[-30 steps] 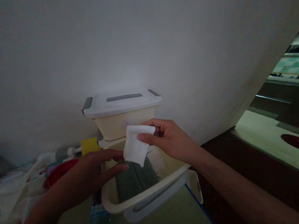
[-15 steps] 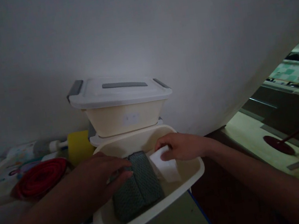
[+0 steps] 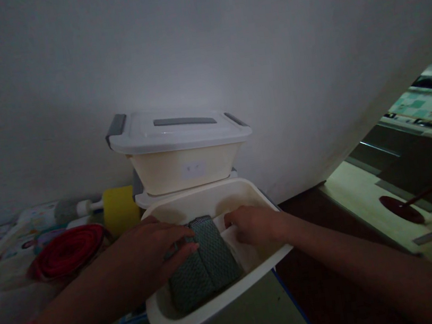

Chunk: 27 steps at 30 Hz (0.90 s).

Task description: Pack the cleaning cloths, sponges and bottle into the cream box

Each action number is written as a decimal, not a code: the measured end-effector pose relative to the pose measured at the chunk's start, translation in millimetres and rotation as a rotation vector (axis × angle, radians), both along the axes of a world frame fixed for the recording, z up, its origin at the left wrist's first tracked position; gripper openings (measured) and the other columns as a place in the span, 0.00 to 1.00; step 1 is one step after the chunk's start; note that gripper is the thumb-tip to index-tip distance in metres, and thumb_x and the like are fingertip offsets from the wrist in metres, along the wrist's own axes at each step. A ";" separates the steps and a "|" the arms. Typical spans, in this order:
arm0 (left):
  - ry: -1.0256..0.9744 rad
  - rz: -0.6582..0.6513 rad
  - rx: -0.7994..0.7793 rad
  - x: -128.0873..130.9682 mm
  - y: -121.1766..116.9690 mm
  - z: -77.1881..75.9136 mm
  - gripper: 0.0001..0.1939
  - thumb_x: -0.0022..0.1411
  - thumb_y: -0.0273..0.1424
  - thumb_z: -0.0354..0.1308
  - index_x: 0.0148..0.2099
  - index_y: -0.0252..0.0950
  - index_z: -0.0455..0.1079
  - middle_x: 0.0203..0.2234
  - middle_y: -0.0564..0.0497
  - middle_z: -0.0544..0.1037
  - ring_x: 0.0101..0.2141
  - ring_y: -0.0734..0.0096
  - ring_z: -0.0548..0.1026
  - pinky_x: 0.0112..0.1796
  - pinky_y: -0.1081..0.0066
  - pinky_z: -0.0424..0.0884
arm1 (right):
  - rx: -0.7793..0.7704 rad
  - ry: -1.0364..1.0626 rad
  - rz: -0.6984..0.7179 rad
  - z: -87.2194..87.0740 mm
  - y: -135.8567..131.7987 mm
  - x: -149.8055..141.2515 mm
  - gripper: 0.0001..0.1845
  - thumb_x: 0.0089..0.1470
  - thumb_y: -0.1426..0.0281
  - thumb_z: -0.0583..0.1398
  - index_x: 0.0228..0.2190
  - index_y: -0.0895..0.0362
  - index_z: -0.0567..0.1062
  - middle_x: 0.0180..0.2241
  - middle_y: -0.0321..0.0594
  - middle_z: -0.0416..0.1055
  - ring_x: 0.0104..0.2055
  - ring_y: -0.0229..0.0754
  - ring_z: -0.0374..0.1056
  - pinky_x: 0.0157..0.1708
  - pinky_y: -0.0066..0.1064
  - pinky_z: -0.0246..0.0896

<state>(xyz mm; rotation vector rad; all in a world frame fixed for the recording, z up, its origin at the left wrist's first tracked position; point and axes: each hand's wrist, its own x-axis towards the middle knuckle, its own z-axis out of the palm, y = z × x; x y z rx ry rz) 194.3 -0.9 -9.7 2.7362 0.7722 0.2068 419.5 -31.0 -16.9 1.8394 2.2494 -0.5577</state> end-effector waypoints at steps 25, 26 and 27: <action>0.009 -0.004 0.033 0.8 -0.6 4.0 0.16 0.65 0.35 0.46 0.33 0.37 0.73 0.28 0.49 0.79 0.31 0.63 0.76 0.33 0.65 0.66 | -0.258 -0.210 0.211 3.6 9.2 -14.1 0.09 0.45 0.74 0.62 0.32 0.62 0.79 0.33 0.46 0.75 0.33 0.43 0.70 0.31 0.29 0.60; 0.005 -0.005 0.034 0.9 -0.7 4.2 0.16 0.65 0.35 0.46 0.33 0.37 0.73 0.28 0.49 0.79 0.31 0.63 0.76 0.33 0.65 0.66 | -0.265 -0.201 0.219 4.3 9.9 -13.8 0.09 0.45 0.76 0.61 0.31 0.61 0.79 0.32 0.45 0.75 0.33 0.42 0.70 0.32 0.28 0.60; 0.002 -0.005 0.033 1.1 -0.8 4.2 0.16 0.65 0.35 0.46 0.33 0.36 0.73 0.28 0.49 0.79 0.30 0.64 0.76 0.33 0.65 0.66 | -0.267 -0.193 0.226 4.4 10.3 -13.7 0.10 0.45 0.78 0.60 0.31 0.60 0.80 0.32 0.44 0.76 0.33 0.41 0.69 0.32 0.27 0.60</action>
